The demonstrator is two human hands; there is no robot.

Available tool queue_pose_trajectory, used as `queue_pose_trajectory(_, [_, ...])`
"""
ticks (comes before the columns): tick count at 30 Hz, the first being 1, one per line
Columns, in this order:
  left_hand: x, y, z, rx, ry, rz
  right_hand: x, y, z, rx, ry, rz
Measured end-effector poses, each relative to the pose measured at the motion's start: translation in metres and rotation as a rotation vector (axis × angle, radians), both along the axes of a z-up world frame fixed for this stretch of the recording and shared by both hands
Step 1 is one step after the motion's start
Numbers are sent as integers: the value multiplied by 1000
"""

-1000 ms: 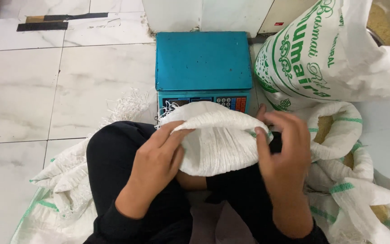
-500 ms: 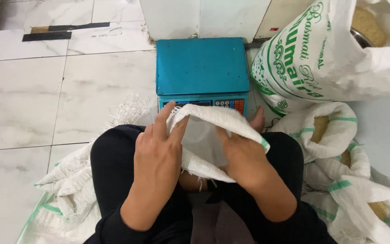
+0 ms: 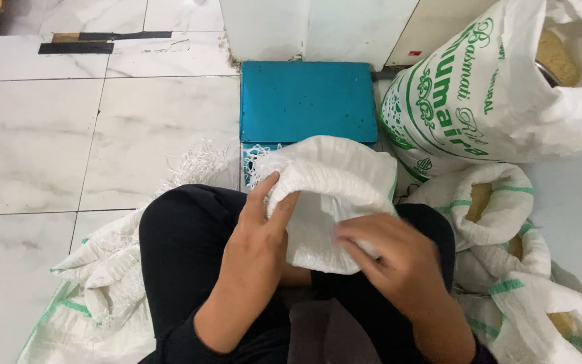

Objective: The person scoops rice from a large sack into a metal bowl and pours it into a small white sack placed on a digital scale. The person repeats this process to fill the sack, then removes the filled sack and places an empty one on the scale to begin again.

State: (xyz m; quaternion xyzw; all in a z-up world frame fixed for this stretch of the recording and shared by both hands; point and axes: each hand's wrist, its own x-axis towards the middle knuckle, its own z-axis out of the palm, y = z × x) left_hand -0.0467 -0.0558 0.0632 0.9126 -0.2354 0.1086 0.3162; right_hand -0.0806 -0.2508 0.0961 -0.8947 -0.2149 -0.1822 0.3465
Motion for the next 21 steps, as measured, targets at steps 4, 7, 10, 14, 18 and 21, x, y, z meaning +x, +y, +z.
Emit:
queue_pose_trajectory(4, [2, 7, -12, -65, 15, -19, -3, -16, -38, -74, -37, -490])
queue_pose_trajectory(7, [3, 3, -17, -81, -29, -42, 4, -18, -59, -77, 623, -602])
queue_pose_trajectory(10, [1, 1, -14, -49, -5, -35, 2, -9, -61, -25, 782, -456])
queue_pose_trajectory(14, [1, 1, -6, -83, 103, -18, 3, 0, -58, 62, 964, -302])
queue_pose_trajectory(18, [11, 12, -21, -51, -8, 40, -1, -12, -100, 295, 640, -467])
queue_pose_trajectory(21, [17, 22, -7, 60, 167, -11, 11, -20, -79, 379, 578, -531])
